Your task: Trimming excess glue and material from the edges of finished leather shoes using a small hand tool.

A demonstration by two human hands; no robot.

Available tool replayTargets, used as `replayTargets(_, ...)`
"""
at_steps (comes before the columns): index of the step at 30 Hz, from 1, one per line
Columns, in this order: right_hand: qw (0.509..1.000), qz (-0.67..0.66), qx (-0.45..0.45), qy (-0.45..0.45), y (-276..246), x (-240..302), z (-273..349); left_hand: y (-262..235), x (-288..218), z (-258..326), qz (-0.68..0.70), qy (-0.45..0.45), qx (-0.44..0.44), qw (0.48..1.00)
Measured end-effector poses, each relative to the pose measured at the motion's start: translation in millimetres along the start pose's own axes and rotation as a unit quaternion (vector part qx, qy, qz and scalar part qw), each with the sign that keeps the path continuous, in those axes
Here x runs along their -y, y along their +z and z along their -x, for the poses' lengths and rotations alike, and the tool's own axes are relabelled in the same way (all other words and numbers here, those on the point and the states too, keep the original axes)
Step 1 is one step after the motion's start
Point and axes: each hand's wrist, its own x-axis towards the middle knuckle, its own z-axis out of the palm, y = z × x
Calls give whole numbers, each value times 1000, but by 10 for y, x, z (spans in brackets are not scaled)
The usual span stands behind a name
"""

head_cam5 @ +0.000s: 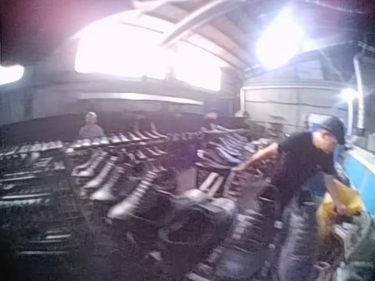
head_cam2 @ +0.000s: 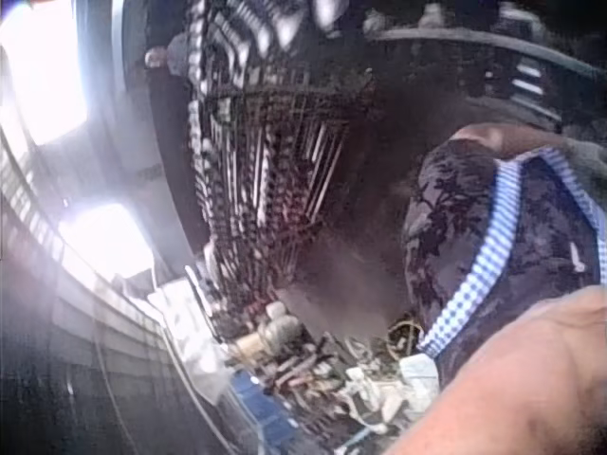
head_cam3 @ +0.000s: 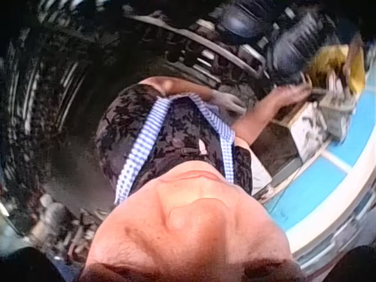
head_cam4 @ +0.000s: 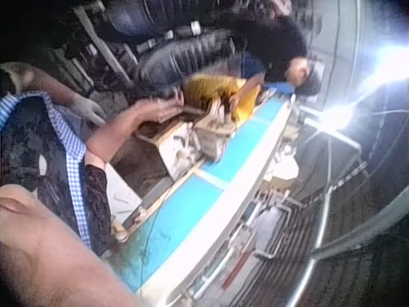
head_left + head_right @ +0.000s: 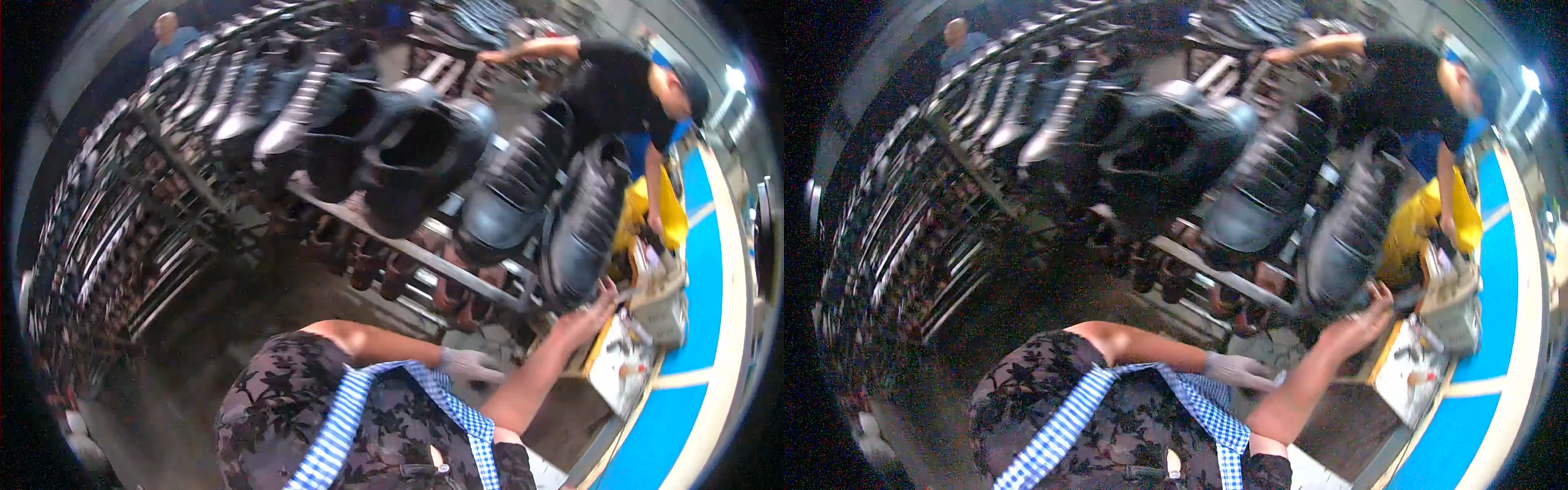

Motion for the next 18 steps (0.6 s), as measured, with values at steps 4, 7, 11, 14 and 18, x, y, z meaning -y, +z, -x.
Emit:
replayTargets(4, 953, 180, 68, -234, -266, -364, -303, -805, -369, 1774, 227, -113, -350, 902)
replayTargets(7, 990, 36, 78, -114, -51, -373, -245, -1342, 38, 2699, 431, 52, -648, 626)
replayTargets(11, 994, 17, 21, -105, -358, -609, -540, -2036, 352, 2865, 462, 61, -756, 459)
replayTargets(14, 992, 1, 30, -123, -334, -666, -572, -2431, 505, 2728, 592, 272, -591, 475)
replayTargets(18, 895, 283, 84, -334, -404, -548, -435, -2435, 148, 2479, 522, 220, -686, 457)
